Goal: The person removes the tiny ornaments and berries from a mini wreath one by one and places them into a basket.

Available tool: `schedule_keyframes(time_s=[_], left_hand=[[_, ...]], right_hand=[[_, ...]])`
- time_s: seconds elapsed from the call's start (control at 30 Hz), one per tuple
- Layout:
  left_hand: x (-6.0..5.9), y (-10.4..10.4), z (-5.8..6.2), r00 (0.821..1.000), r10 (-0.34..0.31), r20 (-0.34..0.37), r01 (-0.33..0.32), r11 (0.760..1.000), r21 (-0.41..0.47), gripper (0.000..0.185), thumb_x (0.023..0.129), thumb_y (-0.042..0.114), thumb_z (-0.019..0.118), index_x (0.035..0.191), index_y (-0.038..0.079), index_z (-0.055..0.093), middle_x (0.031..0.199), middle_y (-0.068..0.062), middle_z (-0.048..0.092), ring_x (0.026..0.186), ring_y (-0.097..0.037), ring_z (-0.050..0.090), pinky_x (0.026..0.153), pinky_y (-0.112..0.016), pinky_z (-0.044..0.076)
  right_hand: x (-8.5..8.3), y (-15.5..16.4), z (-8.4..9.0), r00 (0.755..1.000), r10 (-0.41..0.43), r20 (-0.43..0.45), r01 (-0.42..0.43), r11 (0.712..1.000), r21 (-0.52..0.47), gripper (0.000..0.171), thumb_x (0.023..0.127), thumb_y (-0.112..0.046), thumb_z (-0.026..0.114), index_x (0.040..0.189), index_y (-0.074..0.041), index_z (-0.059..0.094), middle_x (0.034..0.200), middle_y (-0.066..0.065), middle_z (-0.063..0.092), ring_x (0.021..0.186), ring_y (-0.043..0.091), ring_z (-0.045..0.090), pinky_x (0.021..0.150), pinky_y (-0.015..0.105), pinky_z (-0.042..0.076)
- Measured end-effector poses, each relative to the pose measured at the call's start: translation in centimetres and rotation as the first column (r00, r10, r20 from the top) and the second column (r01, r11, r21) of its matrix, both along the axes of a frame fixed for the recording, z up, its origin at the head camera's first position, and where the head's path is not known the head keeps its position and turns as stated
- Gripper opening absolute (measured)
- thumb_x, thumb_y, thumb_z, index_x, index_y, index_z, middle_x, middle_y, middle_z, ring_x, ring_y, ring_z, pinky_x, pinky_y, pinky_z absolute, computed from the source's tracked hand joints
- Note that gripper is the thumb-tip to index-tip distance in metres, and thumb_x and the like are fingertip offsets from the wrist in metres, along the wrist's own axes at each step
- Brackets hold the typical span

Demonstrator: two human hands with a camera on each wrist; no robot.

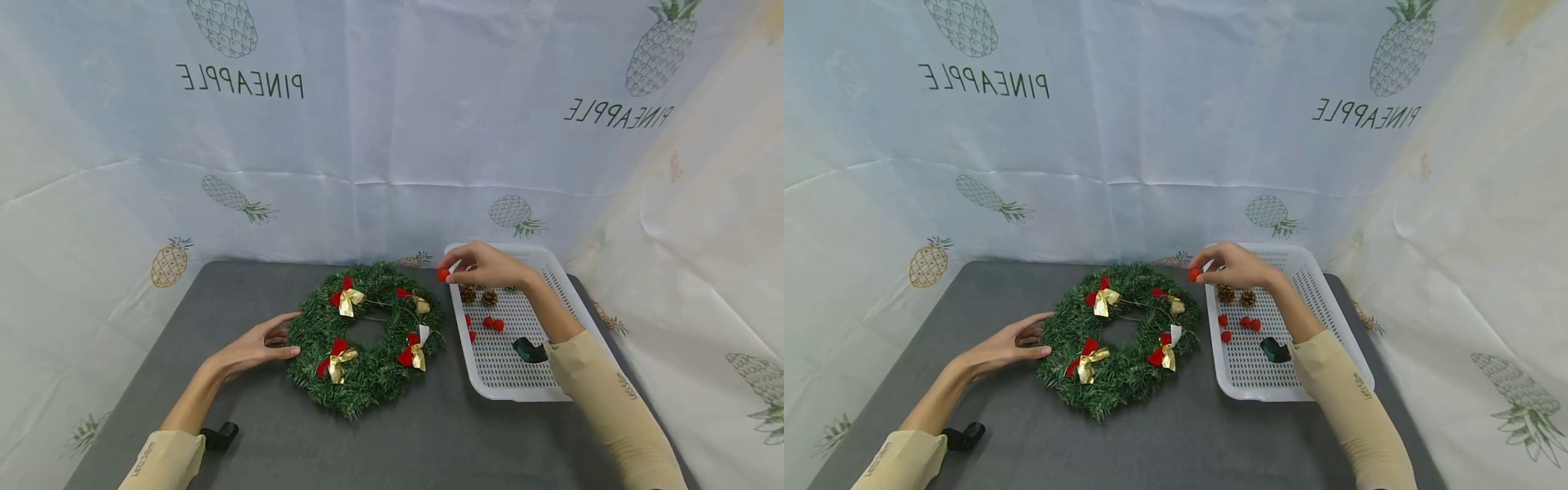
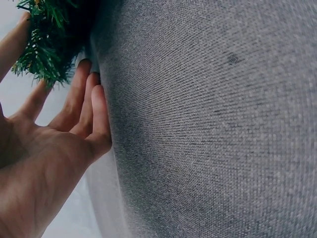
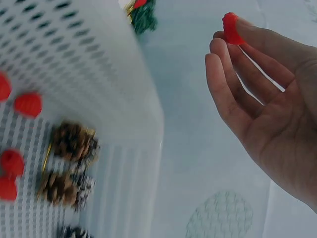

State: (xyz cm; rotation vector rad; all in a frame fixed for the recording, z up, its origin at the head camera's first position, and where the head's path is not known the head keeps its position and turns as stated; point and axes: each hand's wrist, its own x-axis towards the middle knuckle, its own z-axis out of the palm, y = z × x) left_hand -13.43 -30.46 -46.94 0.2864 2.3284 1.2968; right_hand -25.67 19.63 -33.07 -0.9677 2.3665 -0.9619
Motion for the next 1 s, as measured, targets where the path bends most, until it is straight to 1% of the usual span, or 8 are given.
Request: schedule_keyframes(time_s=[0.07,0.13,0.2,0.4,0.53,0.7,0.9,1.0], left_hand=[[0.0,0.1,0.1,1.000,0.001,0.004,-0.001,1.000,0.001,0.087,0.105,0.040,0.072,0.174,0.018,0.024,0.175,-0.035,0.025,0.160,-0.059,0.030,0.122,-0.074,0.041],[0.0,0.1,0.1,1.000,0.001,0.007,-0.001,1.000,0.001,0.087,0.105,0.040,0.072,0.174,0.018,0.025,0.175,-0.035,0.024,0.160,-0.059,0.030,0.122,-0.074,0.041],[0.0,0.1,0.2,1.000,0.000,0.006,0.000,1.000,-0.001,0.087,0.105,0.040,0.072,0.174,0.017,0.024,0.175,-0.035,0.024,0.160,-0.059,0.029,0.122,-0.074,0.041],[0.0,0.1,0.2,1.000,-0.001,-0.002,0.001,1.000,-0.005,0.087,0.105,0.039,0.072,0.174,0.016,0.025,0.174,-0.035,0.026,0.160,-0.060,0.030,0.122,-0.074,0.041],[0.0,0.1,0.1,1.000,-0.002,-0.006,0.002,1.000,-0.006,0.087,0.105,0.039,0.072,0.174,0.017,0.025,0.174,-0.035,0.026,0.160,-0.060,0.030,0.122,-0.074,0.041],[0.0,0.0,0.1,1.000,0.001,-0.004,-0.001,1.000,-0.002,0.087,0.105,0.039,0.072,0.174,0.017,0.025,0.175,-0.035,0.025,0.160,-0.060,0.030,0.123,-0.074,0.040],[0.0,0.1,0.2,1.000,0.001,-0.003,-0.001,1.000,0.005,0.087,0.105,0.038,0.072,0.174,0.016,0.025,0.175,-0.035,0.024,0.160,-0.060,0.029,0.123,-0.074,0.039],[0.0,0.0,0.2,1.000,-0.001,-0.001,0.001,1.000,0.007,0.087,0.105,0.038,0.072,0.174,0.016,0.025,0.175,-0.035,0.024,0.160,-0.060,0.029,0.123,-0.074,0.040]], right_hand=[[0.1,1.0,-0.1,1.000,-0.003,-0.002,0.003,1.000,0.008,0.030,0.107,-0.009,0.070,0.135,-0.001,0.072,0.128,0.018,0.077,0.107,0.029,0.079,0.093,0.034,0.065],[0.0,2.0,-0.4,1.000,-0.004,-0.005,0.004,1.000,0.020,0.029,0.106,-0.008,0.070,0.134,0.002,0.072,0.126,0.018,0.078,0.103,0.022,0.079,0.092,0.028,0.064],[0.0,2.8,-0.8,1.000,-0.003,0.002,0.003,0.999,0.032,0.029,0.106,-0.006,0.070,0.133,0.004,0.072,0.125,0.019,0.078,0.100,0.015,0.079,0.090,0.026,0.064],[0.1,4.5,-1.8,0.998,0.009,0.063,-0.014,0.997,0.074,0.028,0.102,-0.002,0.071,0.129,0.006,0.072,0.119,0.022,0.078,0.090,0.009,0.076,0.078,0.027,0.065],[0.3,5.1,-2.5,0.998,0.025,0.064,-0.031,0.995,0.096,0.027,0.100,-0.001,0.073,0.126,0.004,0.074,0.117,0.018,0.079,0.087,0.012,0.076,0.079,0.030,0.066],[0.4,5.8,-3.5,0.998,0.027,0.051,-0.034,0.990,0.137,0.028,0.099,-0.002,0.075,0.126,0.003,0.074,0.120,0.015,0.079,0.097,0.018,0.076,0.085,0.026,0.063],[0.4,6.3,-4.6,0.994,0.056,0.091,-0.068,0.989,0.134,0.029,0.099,0.003,0.070,0.127,0.006,0.072,0.118,0.018,0.078,0.096,0.034,0.077,0.082,0.024,0.063],[0.5,6.5,-5.0,0.991,0.066,0.117,-0.081,0.989,0.124,0.028,0.099,0.004,0.069,0.127,0.007,0.072,0.117,0.020,0.078,0.096,0.035,0.078,0.081,0.027,0.064]])
